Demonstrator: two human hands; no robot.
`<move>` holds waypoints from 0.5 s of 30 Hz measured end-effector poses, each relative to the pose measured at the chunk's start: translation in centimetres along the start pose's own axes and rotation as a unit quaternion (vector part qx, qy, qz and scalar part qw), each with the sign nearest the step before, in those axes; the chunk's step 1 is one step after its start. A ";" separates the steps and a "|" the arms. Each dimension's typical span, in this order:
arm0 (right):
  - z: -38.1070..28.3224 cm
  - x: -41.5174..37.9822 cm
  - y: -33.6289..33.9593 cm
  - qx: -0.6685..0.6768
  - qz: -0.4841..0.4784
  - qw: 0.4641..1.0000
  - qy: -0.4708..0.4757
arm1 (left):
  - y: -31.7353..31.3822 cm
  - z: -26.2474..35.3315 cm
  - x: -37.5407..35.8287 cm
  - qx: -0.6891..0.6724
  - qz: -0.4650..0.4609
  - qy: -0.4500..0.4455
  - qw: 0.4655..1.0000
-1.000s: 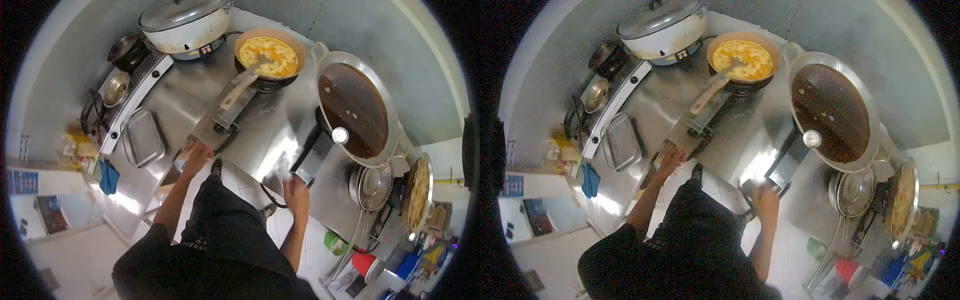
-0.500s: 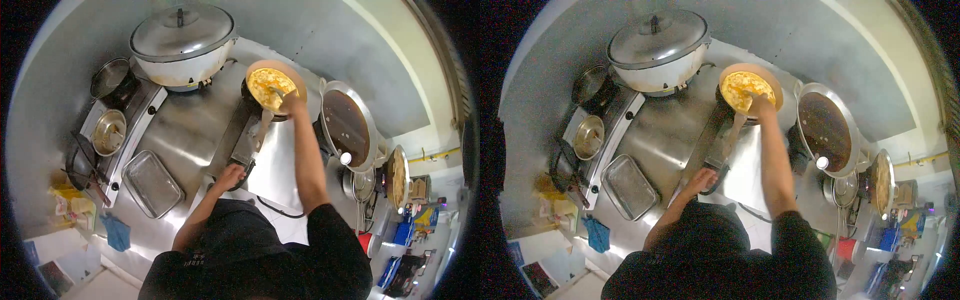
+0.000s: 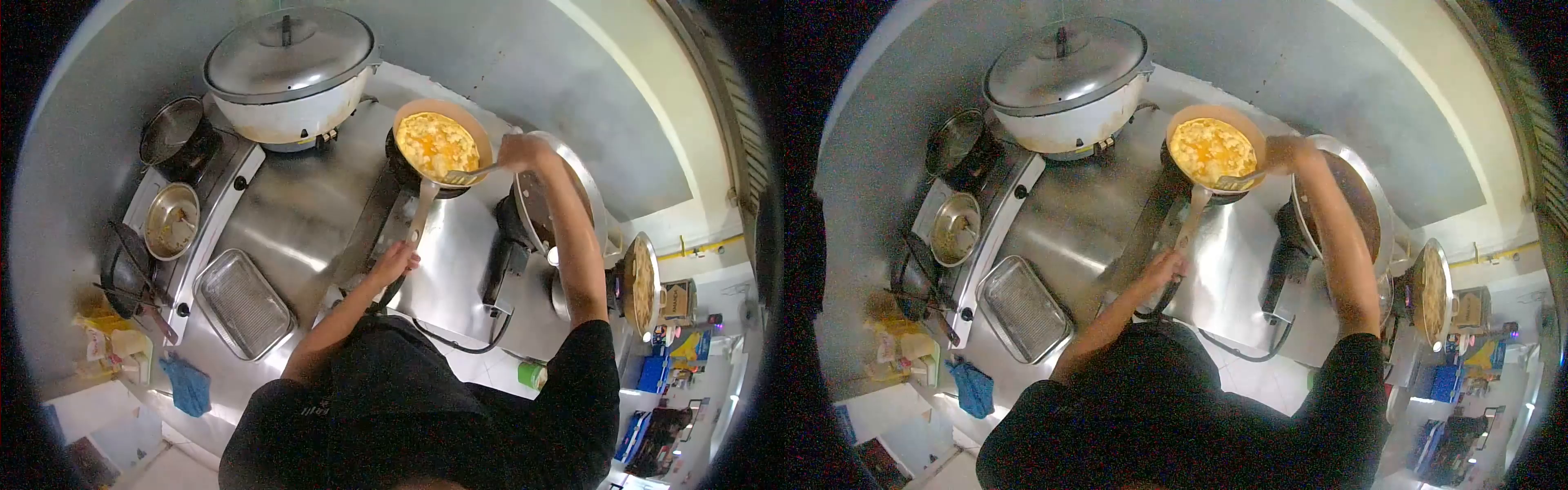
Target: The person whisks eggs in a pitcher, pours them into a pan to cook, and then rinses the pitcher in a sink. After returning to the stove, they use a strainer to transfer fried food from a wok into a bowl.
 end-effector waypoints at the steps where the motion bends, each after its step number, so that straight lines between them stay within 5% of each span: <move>1: -0.8 -0.3 -0.8 0.001 0.001 1.000 -0.002 | 1.0 -0.5 -0.4 0.002 -0.001 -0.001 1.000; 4: -2.6 -0.5 -3.5 0.069 0.068 0.991 -0.089 | 4.7 -5.6 -0.8 0.100 -0.055 0.038 0.993; 9: -4.9 1.1 -5.8 0.083 0.155 0.971 -0.163 | 8.9 -12.4 -1.2 0.311 0.057 0.086 0.945; 11: -4.3 3.1 -7.6 0.032 0.193 0.973 -0.119 | 9.0 -14.6 0.9 0.345 0.118 -0.020 0.931; 13: -3.7 5.3 -8.7 -0.026 0.187 0.980 -0.056 | 8.7 -18.2 2.8 0.271 0.132 0.046 0.952; 15: -0.8 8.7 -11.0 -0.090 0.168 0.982 0.011 | 7.8 -11.1 -1.0 0.303 0.157 -0.003 0.940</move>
Point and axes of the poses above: each hand's wrist, its own x-axis towards the middle knuckle, its own y-axis out of the back of the hand, z = x × y, the point moved 5 cm from there along x, towards the middle knuckle, and after that the axes turned 4 degrees about z, right-handed, at the moved point
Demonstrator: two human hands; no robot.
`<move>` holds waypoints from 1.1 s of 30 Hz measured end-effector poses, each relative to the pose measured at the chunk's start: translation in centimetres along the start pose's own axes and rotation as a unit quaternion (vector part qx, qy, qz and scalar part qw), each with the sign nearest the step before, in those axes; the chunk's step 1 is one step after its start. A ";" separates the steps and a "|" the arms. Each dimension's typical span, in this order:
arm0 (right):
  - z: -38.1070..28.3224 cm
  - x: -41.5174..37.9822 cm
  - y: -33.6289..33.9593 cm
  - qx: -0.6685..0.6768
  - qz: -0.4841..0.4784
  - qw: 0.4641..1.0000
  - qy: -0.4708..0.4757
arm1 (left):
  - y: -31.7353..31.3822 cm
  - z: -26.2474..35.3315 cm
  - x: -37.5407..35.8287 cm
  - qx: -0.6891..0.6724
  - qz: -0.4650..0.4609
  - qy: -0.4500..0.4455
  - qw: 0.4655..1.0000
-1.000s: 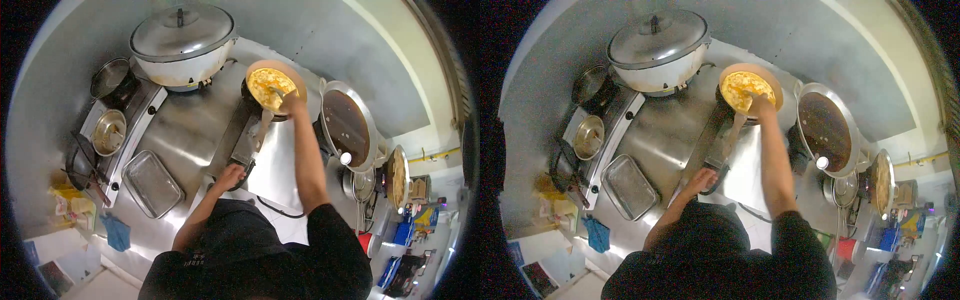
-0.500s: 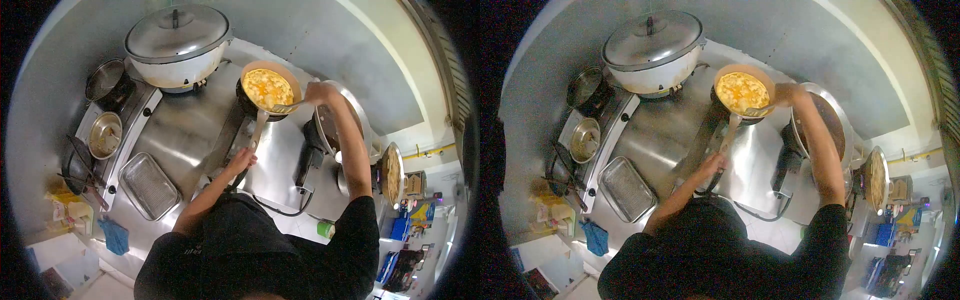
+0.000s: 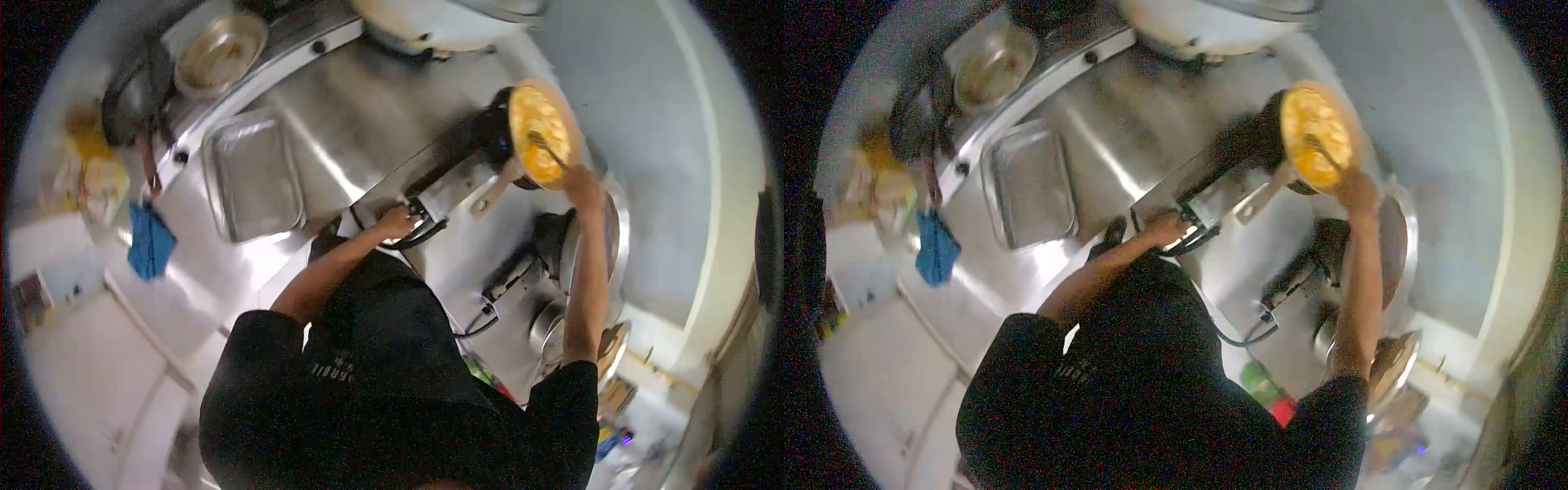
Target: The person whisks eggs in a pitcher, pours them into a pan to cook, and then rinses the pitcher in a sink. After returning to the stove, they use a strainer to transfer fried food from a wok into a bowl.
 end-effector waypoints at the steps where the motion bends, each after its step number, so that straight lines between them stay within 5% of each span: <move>1: 0.8 0.9 -1.5 -0.016 0.012 0.998 0.052 | 0.2 0.3 -0.3 -0.036 -0.036 0.042 0.998; 4: 1.8 2.6 0.5 0.046 0.050 0.998 -0.015 | -3.7 -3.4 1.2 -0.179 -0.023 0.054 0.982; 7: 2.9 4.4 0.7 0.093 -0.030 0.995 -0.019 | -2.7 -2.7 1.1 -0.161 0.008 0.039 0.986; 9: 2.7 4.5 3.0 0.138 -0.128 0.976 -0.112 | -1.8 -1.8 0.6 -0.156 0.020 0.035 0.987; 11: 3.4 3.8 4.1 0.158 -0.119 0.972 -0.125 | -0.7 -1.1 0.4 -0.144 0.032 0.026 0.989; 18: 5.0 0.0 1.8 0.215 -0.028 0.963 -0.162 | -0.9 -0.9 0.6 -0.114 0.053 -0.002 0.992; 27: 1.6 -1.5 1.9 0.205 -0.083 0.972 -0.075 | -0.9 -0.6 -0.1 -0.087 0.092 -0.037 0.991; 31: 1.6 -2.2 1.0 0.198 -0.160 0.958 -0.133 | -0.3 0.2 -0.4 -0.058 0.084 -0.044 0.994; 33: 2.2 -2.2 -0.4 0.177 -0.074 0.972 -0.135 | -0.4 0.2 -0.4 -0.058 0.094 -0.053 0.992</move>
Point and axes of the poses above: each hand's wrist, its own x-axis towards the middle knuckle, its own y-axis out of the back of the hand, z = x × y, the point moved 5 cm from there along x, towards the middle knuckle, and after that the axes turned 4 degrees about z, right-handed, at the moved point
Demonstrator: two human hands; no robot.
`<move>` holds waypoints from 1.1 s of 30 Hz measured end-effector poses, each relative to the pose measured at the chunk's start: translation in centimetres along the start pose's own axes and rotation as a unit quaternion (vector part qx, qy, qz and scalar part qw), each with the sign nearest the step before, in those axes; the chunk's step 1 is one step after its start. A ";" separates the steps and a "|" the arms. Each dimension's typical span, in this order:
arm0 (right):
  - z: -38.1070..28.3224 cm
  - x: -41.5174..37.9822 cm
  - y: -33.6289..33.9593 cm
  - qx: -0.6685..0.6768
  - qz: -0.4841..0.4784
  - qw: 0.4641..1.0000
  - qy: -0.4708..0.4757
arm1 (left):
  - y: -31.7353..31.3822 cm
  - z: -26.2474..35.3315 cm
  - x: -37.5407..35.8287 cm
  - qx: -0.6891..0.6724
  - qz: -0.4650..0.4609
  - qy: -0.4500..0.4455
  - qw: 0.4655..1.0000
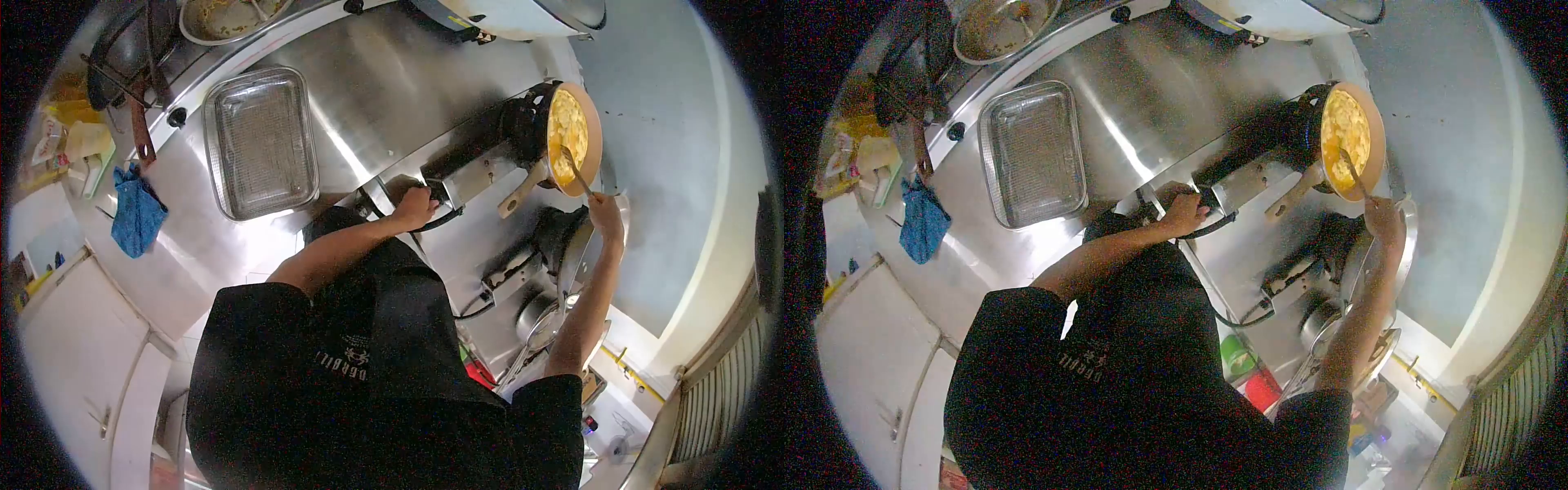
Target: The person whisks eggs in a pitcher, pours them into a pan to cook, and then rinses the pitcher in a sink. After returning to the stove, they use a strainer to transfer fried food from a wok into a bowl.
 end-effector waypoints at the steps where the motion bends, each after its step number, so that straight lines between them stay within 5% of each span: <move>1: 0.3 -0.1 -0.2 0.000 0.000 1.000 -0.001 | 0.0 0.0 0.0 -0.001 0.011 -0.009 1.000; 6: -6.2 -3.2 3.5 -0.048 0.006 0.999 -0.019 | -0.2 -0.3 0.1 -0.008 0.009 -0.009 1.000; 10: -4.0 -3.0 3.9 -0.029 0.087 0.995 0.032 | -0.7 -1.0 0.1 -0.007 0.018 0.006 1.000; 12: -2.2 -3.3 5.4 0.042 -0.081 0.995 -0.034 | 0.2 -0.4 0.0 0.013 -0.012 -0.008 1.000; 15: -2.2 -5.1 9.2 0.127 -0.041 0.990 0.053 | 1.9 0.6 -0.3 0.085 -0.072 0.001 0.994; 17: -2.4 -5.8 9.8 0.142 -0.049 0.989 -0.001 | 2.7 0.7 -0.9 0.018 -0.112 0.035 0.993; 19: -3.4 -5.3 8.7 0.185 -0.106 0.976 0.043 | 1.9 0.0 -1.1 -0.115 -0.141 0.059 0.982; 21: -4.2 -3.9 7.7 0.123 -0.126 0.984 0.027 | 2.2 1.3 -1.1 -0.080 -0.181 0.007 0.980; 23: -7.3 -4.0 8.3 0.237 -0.113 0.965 0.029 | 0.9 1.5 -1.2 -0.154 -0.198 0.070 0.965; 25: -7.4 -1.9 5.9 0.164 -0.018 0.972 0.166 | 1.0 4.0 -0.8 -0.174 -0.249 0.065 0.951; 28: -7.6 0.7 3.3 0.100 0.144 0.971 0.162 | -0.8 6.8 1.0 -0.212 -0.232 0.011 0.949; 31: -9.2 3.3 2.4 0.018 0.090 0.991 0.099 | -0.5 11.7 2.1 -0.268 -0.190 0.023 0.944; 33: -10.6 4.8 2.8 -0.086 0.036 0.985 0.142 | -2.1 11.8 3.8 -0.190 -0.205 0.010 0.960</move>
Point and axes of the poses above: each hand's wrist, its own x-axis towards the middle knuckle, its own y-axis out of the back of the hand, z = x × y, the point moved 5 cm from there along x, towards the middle knuckle, and after that the axes turned 4 degrees about z, right-handed, at the moved point
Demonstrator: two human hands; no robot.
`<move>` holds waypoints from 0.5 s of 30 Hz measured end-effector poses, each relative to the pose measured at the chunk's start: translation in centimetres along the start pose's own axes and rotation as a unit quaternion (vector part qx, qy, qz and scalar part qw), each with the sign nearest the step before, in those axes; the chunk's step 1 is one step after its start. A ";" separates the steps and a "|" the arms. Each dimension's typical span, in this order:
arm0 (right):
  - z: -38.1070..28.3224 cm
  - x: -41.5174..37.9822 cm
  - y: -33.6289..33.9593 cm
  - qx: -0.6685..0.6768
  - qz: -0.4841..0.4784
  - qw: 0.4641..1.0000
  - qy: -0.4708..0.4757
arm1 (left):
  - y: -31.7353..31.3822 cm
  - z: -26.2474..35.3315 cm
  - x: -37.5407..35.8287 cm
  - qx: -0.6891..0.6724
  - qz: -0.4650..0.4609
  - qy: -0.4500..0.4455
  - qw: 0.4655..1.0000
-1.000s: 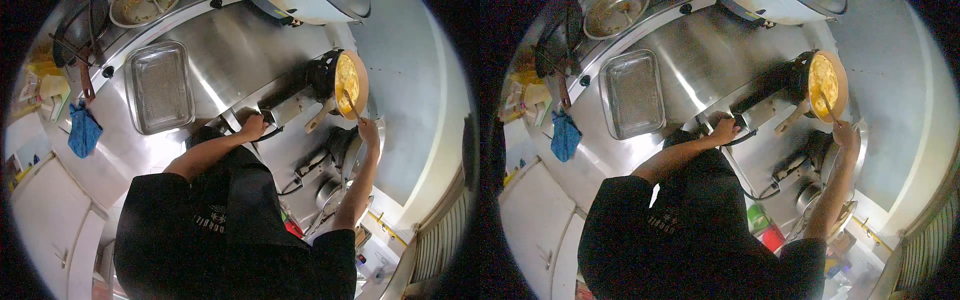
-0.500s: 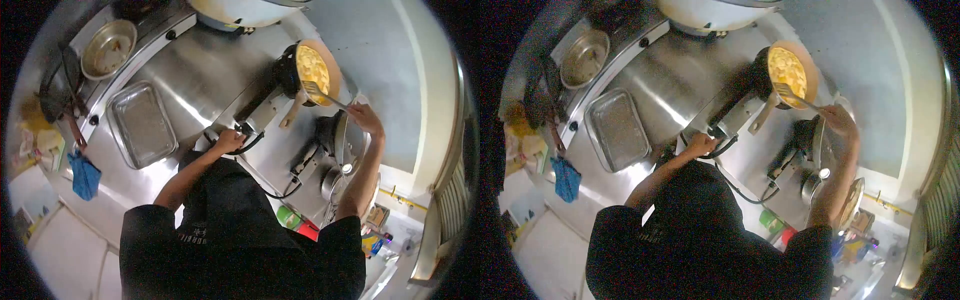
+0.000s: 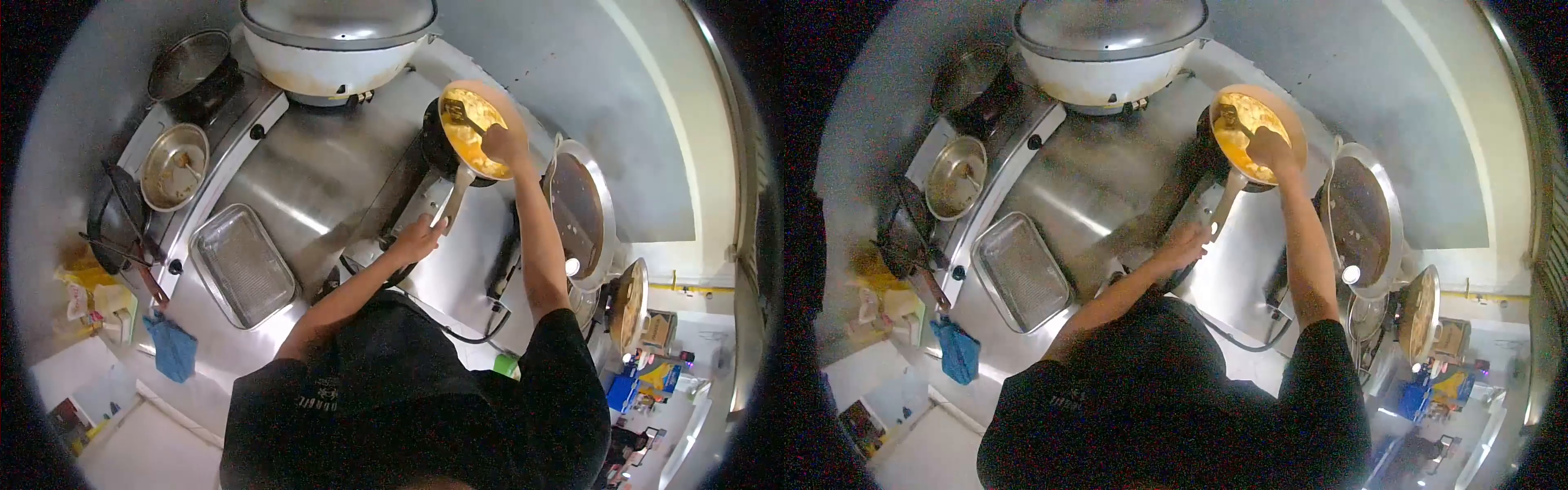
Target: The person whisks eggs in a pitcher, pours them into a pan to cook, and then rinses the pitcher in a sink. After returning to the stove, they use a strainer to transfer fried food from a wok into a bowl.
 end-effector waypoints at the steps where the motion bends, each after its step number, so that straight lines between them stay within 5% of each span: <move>1: -0.6 0.5 -0.3 -0.096 -0.068 0.992 0.054 | -0.2 -0.1 0.8 0.053 0.022 -0.018 0.998; 2: -0.7 0.8 -0.2 -0.095 -0.065 0.992 0.051 | -0.1 0.6 1.1 0.104 0.043 -0.035 0.993; 4: 1.4 1.0 0.5 0.101 0.002 0.974 -0.201 | -0.3 1.4 0.9 0.094 0.046 -0.022 0.994; 14: 7.0 -1.7 0.7 0.080 -0.003 0.983 -0.163 | -1.1 3.7 -0.7 -0.010 0.034 -0.048 0.998; 15: 8.7 -2.3 0.2 0.076 0.068 0.977 -0.189 | -1.2 3.8 -0.6 -0.008 0.029 -0.050 0.998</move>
Point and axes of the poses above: each hand's wrist, its own x-axis towards the middle knuckle, its own y-axis out of the back of the hand, z = x × y, the point moved 5 cm from there along x, towards the middle knuckle, and after that the axes turned 4 degrees about z, right-handed, at the moved point
